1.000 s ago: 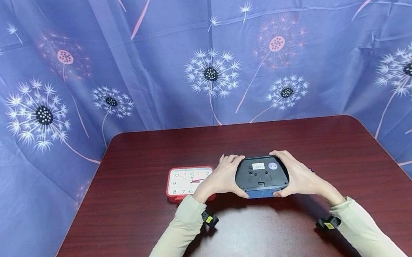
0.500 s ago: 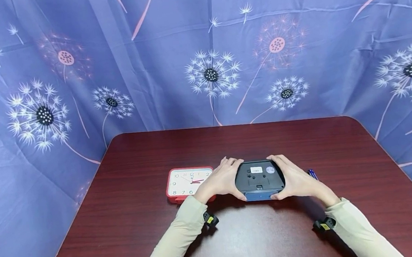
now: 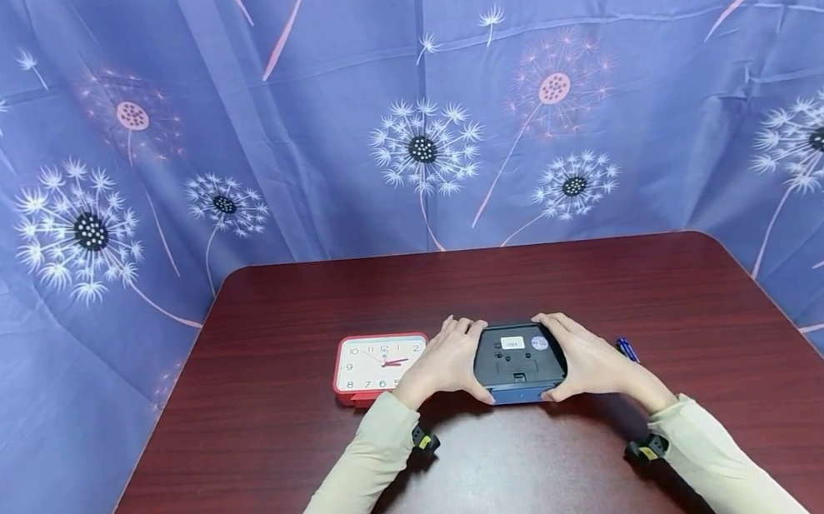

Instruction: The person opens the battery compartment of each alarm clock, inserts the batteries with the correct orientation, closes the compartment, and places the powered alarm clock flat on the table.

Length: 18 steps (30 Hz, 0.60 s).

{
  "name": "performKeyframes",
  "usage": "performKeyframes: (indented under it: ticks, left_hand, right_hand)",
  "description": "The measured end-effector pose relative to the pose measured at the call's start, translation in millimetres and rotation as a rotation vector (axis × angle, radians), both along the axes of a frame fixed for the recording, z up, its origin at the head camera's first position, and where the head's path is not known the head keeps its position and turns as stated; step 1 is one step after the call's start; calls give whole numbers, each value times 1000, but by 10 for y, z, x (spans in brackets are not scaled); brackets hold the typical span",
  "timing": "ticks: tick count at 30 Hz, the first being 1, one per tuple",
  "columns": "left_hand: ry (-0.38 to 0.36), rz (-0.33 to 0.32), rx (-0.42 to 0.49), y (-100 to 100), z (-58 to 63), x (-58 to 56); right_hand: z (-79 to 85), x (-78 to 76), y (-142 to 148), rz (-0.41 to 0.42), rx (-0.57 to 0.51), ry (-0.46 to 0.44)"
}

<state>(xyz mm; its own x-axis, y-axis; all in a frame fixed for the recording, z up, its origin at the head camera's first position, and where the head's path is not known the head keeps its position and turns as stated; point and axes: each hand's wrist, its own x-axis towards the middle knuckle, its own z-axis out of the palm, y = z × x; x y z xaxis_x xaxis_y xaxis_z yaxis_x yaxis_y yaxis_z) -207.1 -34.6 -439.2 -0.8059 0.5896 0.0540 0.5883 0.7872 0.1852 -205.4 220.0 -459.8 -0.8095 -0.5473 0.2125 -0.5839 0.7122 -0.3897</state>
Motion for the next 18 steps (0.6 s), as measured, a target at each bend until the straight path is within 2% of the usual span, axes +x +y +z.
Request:
performKeyframes:
  ticks: [18]
  left_hand:
    - [-5, 9, -25, 11, -42, 9]
  right_hand:
    - [25, 21, -15, -38, 79, -41]
